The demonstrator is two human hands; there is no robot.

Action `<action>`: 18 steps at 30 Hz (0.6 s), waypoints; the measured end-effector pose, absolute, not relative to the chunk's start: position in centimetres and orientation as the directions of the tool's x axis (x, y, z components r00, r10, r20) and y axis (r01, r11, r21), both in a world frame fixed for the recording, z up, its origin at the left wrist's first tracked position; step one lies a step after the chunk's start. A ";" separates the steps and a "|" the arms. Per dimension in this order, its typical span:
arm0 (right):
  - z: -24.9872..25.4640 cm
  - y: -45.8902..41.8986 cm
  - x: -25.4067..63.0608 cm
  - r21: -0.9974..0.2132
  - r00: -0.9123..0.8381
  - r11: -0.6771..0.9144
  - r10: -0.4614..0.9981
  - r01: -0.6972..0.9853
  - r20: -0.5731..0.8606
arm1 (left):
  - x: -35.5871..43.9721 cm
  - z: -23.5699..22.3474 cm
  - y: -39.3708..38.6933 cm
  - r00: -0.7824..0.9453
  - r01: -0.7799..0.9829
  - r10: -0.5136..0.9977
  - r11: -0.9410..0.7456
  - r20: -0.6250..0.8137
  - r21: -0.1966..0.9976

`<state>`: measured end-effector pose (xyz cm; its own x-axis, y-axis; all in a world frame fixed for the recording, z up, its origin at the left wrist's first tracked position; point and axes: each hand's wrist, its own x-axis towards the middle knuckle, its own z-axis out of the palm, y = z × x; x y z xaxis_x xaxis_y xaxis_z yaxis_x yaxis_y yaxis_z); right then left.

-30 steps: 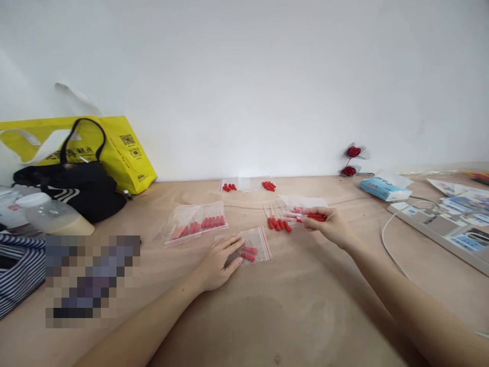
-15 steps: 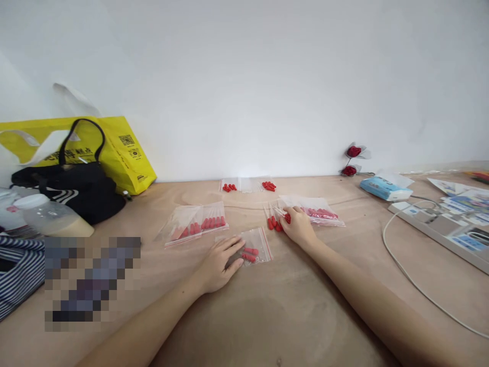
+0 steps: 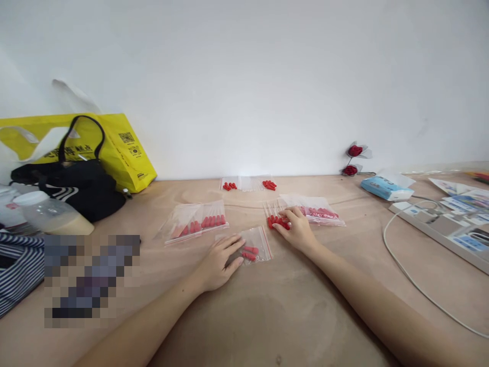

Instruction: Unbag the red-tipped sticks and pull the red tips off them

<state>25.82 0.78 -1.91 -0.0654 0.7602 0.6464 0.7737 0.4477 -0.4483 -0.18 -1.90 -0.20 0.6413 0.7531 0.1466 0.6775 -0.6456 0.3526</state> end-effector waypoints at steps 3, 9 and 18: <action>-1.9 0.6 26.0 -0.388 -0.113 0.437 0.769 0.812 0.629 | -0.1 -0.1 -2.0 0.642 0.672 0.749 -0.653 0.165 0.350; -0.9 -2.0 24.8 -0.328 -0.221 0.478 0.779 0.815 0.587 | -0.1 -0.2 -2.0 0.642 0.679 0.753 -0.645 0.143 0.351; -1.0 -2.8 23.7 -0.502 -0.266 0.417 0.900 0.758 0.347 | 0.0 0.2 -2.2 0.630 0.679 0.762 -0.635 0.150 0.369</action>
<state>23.74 -2.75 -1.03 -0.2656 0.8996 0.3466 0.7575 0.4171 -0.5022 -0.03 -2.16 0.21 0.6304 0.7616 0.1501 0.6788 -0.6347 0.3693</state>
